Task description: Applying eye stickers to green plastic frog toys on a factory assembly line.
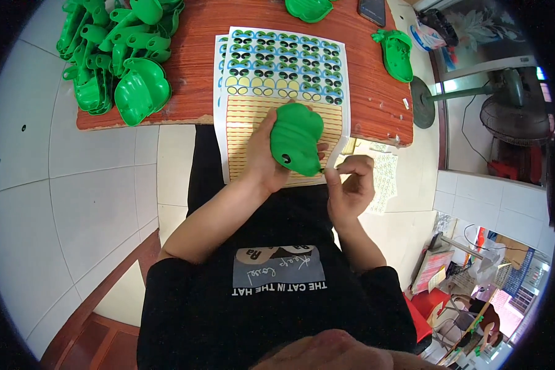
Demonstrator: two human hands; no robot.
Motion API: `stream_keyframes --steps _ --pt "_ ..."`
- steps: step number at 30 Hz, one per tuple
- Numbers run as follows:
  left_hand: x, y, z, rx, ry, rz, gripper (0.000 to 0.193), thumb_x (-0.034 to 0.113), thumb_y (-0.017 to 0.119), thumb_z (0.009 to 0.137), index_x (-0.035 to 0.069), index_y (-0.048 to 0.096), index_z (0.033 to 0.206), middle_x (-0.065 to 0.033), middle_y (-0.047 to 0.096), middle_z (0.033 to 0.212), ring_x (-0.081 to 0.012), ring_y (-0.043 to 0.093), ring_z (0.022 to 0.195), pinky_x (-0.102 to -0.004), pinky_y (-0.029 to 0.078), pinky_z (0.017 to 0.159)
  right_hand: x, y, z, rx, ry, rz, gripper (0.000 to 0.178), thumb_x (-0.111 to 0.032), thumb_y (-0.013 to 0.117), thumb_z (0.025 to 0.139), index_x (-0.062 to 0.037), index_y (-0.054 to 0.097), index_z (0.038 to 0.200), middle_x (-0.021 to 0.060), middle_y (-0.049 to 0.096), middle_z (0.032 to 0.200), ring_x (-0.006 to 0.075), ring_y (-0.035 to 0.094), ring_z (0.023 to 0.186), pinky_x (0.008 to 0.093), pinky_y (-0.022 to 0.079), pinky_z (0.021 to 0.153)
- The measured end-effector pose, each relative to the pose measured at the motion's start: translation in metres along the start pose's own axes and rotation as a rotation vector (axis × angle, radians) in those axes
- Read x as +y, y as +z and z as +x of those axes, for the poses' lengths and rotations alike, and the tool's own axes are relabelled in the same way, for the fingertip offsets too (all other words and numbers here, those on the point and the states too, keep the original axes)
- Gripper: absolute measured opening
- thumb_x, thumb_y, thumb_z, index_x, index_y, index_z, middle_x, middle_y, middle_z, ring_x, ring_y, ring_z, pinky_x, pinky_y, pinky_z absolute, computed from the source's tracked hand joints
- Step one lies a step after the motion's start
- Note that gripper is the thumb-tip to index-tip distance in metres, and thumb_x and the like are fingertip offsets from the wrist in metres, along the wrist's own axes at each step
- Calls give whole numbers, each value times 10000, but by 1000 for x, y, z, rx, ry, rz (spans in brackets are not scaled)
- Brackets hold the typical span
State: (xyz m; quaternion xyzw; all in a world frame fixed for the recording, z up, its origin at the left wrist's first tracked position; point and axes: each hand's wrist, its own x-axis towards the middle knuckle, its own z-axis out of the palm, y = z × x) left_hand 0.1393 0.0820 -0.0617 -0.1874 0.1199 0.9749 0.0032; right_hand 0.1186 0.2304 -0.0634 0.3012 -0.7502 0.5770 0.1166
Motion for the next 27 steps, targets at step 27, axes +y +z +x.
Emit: stream_keyframes --steps 27 --pt "-1 1 2 19 -23 -48 404 368 274 923 134 424 1216 -97 445 1242 -273 452 1122 -581 356 915 85 21 132 -341 -444 -403 123 -87 684 702 -50 581 760 52 566 762 214 511 714 319 377 668"
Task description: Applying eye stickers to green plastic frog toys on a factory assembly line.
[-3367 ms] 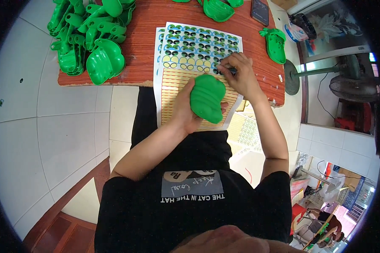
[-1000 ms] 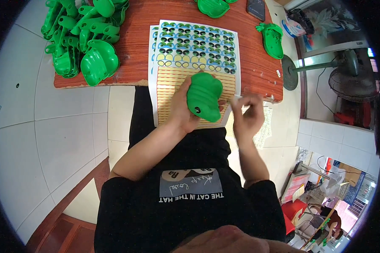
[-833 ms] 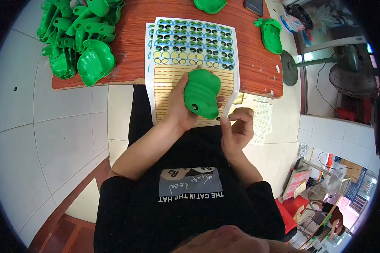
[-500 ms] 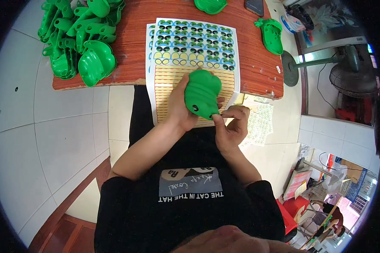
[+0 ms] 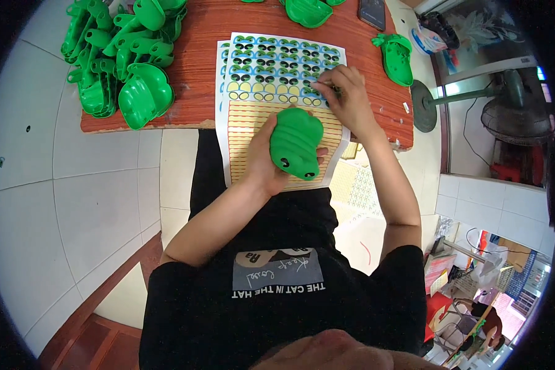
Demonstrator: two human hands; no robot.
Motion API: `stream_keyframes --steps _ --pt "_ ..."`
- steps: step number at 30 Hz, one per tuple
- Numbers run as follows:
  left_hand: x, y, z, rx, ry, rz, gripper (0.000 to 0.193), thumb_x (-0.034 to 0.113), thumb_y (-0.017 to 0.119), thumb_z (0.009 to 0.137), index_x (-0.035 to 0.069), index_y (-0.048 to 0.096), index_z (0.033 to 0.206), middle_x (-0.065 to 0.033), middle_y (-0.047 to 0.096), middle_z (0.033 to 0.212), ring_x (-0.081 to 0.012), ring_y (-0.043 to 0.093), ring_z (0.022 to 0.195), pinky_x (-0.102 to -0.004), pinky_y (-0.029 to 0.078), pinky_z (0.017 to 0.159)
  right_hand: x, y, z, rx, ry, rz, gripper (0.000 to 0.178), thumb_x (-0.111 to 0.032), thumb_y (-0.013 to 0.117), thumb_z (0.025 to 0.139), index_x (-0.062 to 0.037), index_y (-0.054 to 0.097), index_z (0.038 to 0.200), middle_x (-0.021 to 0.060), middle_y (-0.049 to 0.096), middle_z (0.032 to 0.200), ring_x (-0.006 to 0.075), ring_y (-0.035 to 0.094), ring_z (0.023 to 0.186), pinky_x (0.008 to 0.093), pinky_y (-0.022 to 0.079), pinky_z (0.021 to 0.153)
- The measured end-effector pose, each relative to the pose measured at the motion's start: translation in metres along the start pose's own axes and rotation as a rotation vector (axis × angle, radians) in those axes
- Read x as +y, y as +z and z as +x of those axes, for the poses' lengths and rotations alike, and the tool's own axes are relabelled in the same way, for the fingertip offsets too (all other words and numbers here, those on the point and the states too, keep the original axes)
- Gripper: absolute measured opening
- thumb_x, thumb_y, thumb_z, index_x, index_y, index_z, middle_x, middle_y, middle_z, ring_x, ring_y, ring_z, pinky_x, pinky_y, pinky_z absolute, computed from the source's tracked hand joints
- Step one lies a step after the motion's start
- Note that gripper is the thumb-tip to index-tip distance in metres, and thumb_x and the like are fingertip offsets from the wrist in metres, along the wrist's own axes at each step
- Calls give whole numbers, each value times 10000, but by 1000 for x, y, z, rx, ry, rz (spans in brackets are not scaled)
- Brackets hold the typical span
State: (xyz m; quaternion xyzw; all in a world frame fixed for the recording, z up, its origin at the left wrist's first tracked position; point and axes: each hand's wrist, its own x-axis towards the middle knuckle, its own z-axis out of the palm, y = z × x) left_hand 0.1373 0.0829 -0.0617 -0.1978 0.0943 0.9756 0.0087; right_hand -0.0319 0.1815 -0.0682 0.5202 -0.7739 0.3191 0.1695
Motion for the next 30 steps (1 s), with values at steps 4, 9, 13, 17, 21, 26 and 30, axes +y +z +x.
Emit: stream_keyframes --steps 4,9,13,17,21,26,30 --pt "1 0 0 5 9 12 404 366 268 926 135 421 1219 -96 442 1245 -274 452 1121 -582 358 913 1 4 6 -69 -56 -2 140 -103 685 694 -64 596 794 47 563 791 225 508 766 340 372 703" --pt "1 3 -1 30 5 43 407 366 269 925 137 414 1230 -95 436 1252 -278 449 1126 -587 358 912 4 3 9 -128 -31 3 160 -112 697 682 -71 597 800 46 561 795 226 508 778 336 371 706" --pt "1 3 1 9 6 30 417 372 261 926 135 404 1238 -101 431 1257 -284 448 1129 -589 362 911 9 3 11 -179 4 126 181 -115 718 658 -72 589 778 42 555 751 220 510 745 324 364 689" --pt "1 5 0 22 11 21 399 371 241 938 117 413 1194 -108 508 1134 -260 539 986 -501 489 786 -17 -14 16 -42 -190 -68 207 -104 743 625 -78 573 740 30 547 710 207 506 706 318 359 674" --pt "2 6 -2 46 14 0 420 386 222 939 117 404 1206 -122 510 1125 -278 549 970 -493 496 766 -60 -28 -6 140 -84 -105 235 -100 764 602 -87 562 722 18 547 711 194 505 702 311 349 664" --pt "4 10 -5 74 -28 88 455 412 195 937 115 398 1215 -130 519 1100 -303 572 923 -464 504 746 -74 -22 -18 83 127 114 248 -91 774 599 -88 551 707 16 569 726 177 511 699 304 347 659" --pt "3 8 -4 86 -20 70 453 417 197 935 121 409 1206 -129 524 1091 -293 572 924 -454 504 744 -71 -19 -15 83 94 150 245 -92 774 597 -85 556 711 19 576 733 178 516 702 306 351 658"
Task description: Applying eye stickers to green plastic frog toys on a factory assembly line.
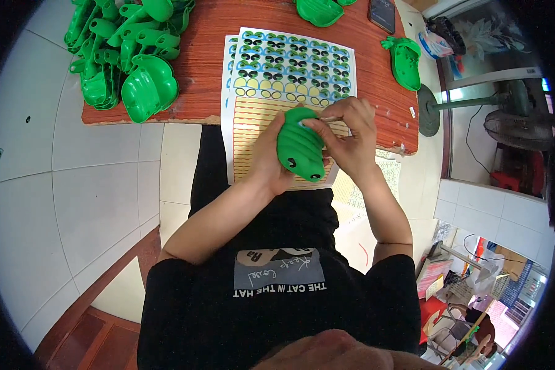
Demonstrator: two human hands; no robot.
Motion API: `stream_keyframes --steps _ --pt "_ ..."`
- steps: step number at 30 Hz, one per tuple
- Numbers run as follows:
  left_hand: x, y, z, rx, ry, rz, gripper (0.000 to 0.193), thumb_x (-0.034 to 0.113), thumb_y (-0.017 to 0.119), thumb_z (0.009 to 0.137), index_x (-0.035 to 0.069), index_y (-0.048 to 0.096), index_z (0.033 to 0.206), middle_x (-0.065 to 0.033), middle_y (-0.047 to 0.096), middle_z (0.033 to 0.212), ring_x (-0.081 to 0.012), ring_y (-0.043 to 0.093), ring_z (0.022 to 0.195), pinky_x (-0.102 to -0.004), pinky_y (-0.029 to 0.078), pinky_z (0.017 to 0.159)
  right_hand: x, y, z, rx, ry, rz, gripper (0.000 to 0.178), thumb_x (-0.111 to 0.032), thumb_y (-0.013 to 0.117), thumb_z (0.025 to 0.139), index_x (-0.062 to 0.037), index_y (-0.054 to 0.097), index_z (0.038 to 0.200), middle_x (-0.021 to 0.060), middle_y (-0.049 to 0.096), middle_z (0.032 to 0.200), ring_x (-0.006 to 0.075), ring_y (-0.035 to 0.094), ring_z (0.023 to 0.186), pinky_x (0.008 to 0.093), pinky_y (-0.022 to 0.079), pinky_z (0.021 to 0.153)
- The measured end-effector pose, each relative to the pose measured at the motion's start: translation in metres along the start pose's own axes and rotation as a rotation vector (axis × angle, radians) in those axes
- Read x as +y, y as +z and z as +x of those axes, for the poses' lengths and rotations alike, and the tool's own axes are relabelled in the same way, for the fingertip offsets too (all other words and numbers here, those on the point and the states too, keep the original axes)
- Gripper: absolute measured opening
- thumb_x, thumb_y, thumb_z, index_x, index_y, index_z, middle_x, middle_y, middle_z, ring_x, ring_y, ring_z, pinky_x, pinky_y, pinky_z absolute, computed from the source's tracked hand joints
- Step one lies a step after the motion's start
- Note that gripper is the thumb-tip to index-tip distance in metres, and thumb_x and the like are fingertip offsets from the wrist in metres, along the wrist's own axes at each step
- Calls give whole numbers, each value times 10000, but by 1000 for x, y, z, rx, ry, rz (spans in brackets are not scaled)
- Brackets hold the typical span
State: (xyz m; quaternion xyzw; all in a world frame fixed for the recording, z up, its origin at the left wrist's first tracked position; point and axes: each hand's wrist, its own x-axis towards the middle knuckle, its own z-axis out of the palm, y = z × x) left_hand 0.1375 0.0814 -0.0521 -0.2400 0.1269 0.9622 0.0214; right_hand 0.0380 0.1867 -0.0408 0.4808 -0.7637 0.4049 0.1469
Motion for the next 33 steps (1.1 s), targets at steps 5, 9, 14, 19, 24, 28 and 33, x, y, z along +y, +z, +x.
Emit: stream_keyframes --steps 5,9,14,19,24,28,33 --pt "-1 -1 2 17 0 -1 444 411 204 936 119 424 1189 -117 526 1091 -270 574 920 -455 498 745 1 -1 1 -48 -7 -25 251 -113 780 585 -89 574 727 17 577 733 181 516 717 303 344 655" --pt "-1 -2 1 -22 10 2 443 404 208 938 109 423 1190 -104 526 1093 -261 566 940 -457 496 751 -2 -1 0 -43 -23 -75 245 -127 773 597 -96 576 739 14 570 734 185 505 716 311 334 664" --pt "1 0 -1 -16 31 -2 430 392 222 939 106 415 1195 -96 516 1114 -257 542 987 -486 490 784 2 -7 2 33 -26 -310 153 -155 701 694 -97 580 769 8 554 761 191 489 734 324 315 682" --pt "-4 -8 6 -83 16 -37 426 390 266 923 134 403 1234 -105 429 1256 -273 438 1141 -587 373 892 59 -6 7 -70 43 -292 106 -129 666 724 -88 586 779 15 555 772 198 491 766 330 321 691" --pt "-3 -10 6 -91 18 -33 429 390 264 922 128 401 1233 -106 411 1277 -275 416 1165 -598 353 909 71 3 12 -111 -48 -284 88 -130 656 734 -84 595 777 28 551 771 215 495 776 336 327 689" --pt "-4 -11 6 -99 27 -50 421 377 262 924 127 397 1235 -104 410 1278 -278 416 1165 -595 358 908 68 3 14 -125 -30 -284 96 -135 659 733 -76 589 762 33 551 764 218 497 780 334 332 689" --pt "-5 -9 6 -85 30 -49 418 370 261 925 126 390 1238 -104 411 1275 -291 432 1145 -590 374 894 76 2 14 -166 50 -167 137 -126 694 696 -66 576 728 42 552 734 223 503 748 332 335 673"
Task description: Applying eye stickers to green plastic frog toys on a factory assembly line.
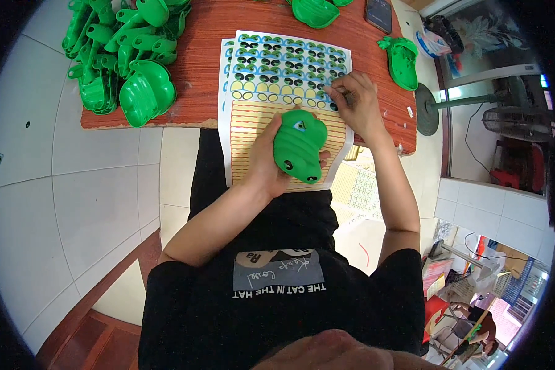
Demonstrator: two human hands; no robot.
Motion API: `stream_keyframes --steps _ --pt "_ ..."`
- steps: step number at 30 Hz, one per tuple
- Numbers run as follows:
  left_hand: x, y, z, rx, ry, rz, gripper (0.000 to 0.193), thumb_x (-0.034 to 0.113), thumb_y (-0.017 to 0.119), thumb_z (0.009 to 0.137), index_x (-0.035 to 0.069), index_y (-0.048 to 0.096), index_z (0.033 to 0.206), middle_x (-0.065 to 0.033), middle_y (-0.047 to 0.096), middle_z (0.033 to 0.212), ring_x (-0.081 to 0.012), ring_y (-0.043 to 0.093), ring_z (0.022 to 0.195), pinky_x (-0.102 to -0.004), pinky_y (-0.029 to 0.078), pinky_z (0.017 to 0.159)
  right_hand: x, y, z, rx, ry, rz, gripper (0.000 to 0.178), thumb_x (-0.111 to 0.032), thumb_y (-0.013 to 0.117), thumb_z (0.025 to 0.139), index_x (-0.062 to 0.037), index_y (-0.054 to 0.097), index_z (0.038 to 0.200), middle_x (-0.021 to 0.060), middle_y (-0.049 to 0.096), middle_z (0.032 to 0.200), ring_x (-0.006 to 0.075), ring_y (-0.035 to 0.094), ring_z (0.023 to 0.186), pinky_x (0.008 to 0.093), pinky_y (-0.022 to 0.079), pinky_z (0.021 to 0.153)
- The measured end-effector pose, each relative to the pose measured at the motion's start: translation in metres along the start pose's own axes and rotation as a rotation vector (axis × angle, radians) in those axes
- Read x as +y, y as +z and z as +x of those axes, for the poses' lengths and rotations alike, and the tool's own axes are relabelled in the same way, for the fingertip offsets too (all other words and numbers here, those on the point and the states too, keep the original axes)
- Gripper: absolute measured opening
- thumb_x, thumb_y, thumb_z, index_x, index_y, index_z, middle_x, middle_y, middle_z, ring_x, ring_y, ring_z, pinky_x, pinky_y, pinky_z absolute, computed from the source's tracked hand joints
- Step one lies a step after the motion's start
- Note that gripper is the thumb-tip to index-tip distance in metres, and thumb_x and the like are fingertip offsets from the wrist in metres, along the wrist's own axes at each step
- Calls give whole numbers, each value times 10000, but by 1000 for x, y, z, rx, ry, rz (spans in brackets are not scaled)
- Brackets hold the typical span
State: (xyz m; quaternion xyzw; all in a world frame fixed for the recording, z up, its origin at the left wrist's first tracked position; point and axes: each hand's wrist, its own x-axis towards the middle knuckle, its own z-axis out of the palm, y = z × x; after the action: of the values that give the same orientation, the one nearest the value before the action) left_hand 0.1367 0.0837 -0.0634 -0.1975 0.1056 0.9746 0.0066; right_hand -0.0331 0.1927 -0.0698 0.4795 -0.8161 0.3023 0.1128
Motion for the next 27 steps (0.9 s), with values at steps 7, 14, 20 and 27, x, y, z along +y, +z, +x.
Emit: stream_keyframes --steps 7,14,20,27 --pt "0 1 0 -8 6 24 436 394 278 918 126 387 1244 -108 432 1249 -300 455 1112 -574 405 872 -27 -11 -5 160 -146 -114 201 -126 747 637 -84 563 705 30 552 709 205 501 689 327 336 630" --pt "1 -3 0 -17 -10 17 451 428 309 904 150 398 1248 -94 441 1246 -279 460 1109 -532 422 846 -71 -14 -52 296 44 154 255 -30 759 602 -73 541 727 31 539 701 183 458 645 292 333 606" --pt "1 -6 1 -32 1 23 445 423 316 902 161 397 1253 -80 447 1240 -254 457 1113 -503 427 837 -71 -5 -56 320 32 143 255 -31 756 602 -79 539 728 31 541 701 187 472 660 296 337 612" --pt "3 -2 0 -15 17 61 440 410 319 903 151 396 1251 -84 445 1241 -257 463 1105 -502 428 835 -66 6 -63 327 80 148 249 -88 769 594 -89 568 740 36 538 739 202 473 693 316 313 637"
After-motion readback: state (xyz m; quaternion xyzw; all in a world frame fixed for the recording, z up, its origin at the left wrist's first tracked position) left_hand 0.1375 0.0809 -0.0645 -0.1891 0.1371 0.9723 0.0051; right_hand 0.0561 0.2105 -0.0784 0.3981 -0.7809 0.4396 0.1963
